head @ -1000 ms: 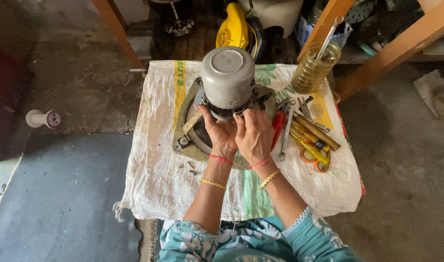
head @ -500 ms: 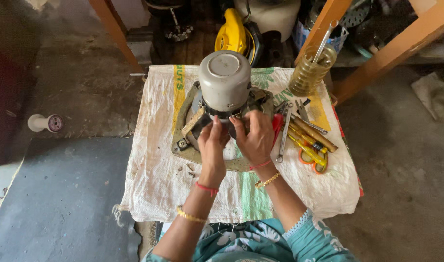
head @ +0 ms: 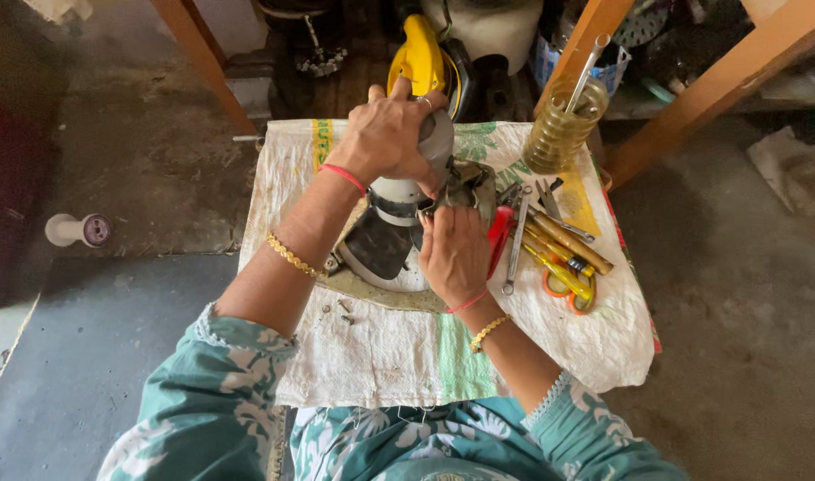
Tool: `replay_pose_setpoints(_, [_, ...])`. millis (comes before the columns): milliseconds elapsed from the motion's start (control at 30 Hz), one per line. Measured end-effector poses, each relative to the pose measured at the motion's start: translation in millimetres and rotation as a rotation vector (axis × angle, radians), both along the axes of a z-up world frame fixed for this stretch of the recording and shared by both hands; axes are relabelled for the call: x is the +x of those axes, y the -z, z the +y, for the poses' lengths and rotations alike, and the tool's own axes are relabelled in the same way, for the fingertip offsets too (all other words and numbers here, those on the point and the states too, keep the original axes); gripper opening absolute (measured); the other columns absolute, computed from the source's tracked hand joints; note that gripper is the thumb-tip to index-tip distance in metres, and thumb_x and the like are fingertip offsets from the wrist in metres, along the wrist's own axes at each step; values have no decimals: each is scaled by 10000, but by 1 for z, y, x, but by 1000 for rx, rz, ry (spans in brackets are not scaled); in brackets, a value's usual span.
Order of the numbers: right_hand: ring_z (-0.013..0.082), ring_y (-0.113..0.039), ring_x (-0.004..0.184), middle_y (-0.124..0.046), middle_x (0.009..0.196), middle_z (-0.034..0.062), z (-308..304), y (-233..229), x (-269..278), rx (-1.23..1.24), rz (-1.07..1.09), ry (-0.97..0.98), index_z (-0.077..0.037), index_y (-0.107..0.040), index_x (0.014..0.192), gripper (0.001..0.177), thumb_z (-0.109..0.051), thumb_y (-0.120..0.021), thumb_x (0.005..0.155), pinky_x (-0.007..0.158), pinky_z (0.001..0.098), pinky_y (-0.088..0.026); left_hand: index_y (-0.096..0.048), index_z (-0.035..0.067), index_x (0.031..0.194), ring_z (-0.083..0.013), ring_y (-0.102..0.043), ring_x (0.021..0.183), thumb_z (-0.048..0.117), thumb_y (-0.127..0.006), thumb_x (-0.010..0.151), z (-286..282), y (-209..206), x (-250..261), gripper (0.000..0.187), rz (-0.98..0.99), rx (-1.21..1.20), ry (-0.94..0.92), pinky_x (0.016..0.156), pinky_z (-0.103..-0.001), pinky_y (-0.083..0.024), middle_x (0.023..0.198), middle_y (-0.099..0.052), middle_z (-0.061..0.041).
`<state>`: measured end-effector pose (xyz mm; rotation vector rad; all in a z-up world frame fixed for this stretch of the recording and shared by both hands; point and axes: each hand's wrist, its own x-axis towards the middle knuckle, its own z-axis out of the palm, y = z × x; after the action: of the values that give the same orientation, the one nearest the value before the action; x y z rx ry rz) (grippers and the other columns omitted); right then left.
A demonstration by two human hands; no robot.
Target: The person is repairing a small appliance, likely a grinder or mixer, by adjusting and tightening components with a wrench. They manipulate the top housing and base, using tools to secure parts in place.
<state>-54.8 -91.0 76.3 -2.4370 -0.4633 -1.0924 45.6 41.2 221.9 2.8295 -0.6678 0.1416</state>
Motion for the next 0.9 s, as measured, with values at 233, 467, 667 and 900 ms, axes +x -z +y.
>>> replay_pose_setpoints(233, [380,-540,853,-535,875,186,5,7,6,-59,45,33,-31,-480,921,202,-171,-598,1007,757,514,-427,-567,338,1380,-462,-535,1172,421,-980,403,-1,8,1,1064,-64,4,-10,895,-533,-543,1280,-552,-126])
replay_pose_setpoints(467, [386,-593,713,-573,738,173,7,21,18,151,42,-34,-42,-526,863,235,-183,-591,1040,630,508,-445,-571,337,1378,-450,-537,1179,417,-976,408,-2,9,-1,1055,-81,0,-14,915,-523,-539,1281,-558,-122])
replay_pose_setpoints(667, [381,-608,693,-596,729,173,5,30,16,237,126,-37,-48,-580,900,233,-219,-581,1058,599,492,-455,-597,343,1351,-451,-524,1184,410,-988,388,-2,13,0,1041,-98,-12,-20,920,-528,-521,1293,-556,-125])
replay_pose_setpoints(900, [83,-570,644,-608,748,35,-61,52,16,756,304,-253,-68,-599,870,384,-368,-522,1097,552,286,-506,-579,364,1385,-458,-535,1177,397,-975,390,-3,12,2,1071,-67,13,-20,937,-530,-524,1314,-559,-116])
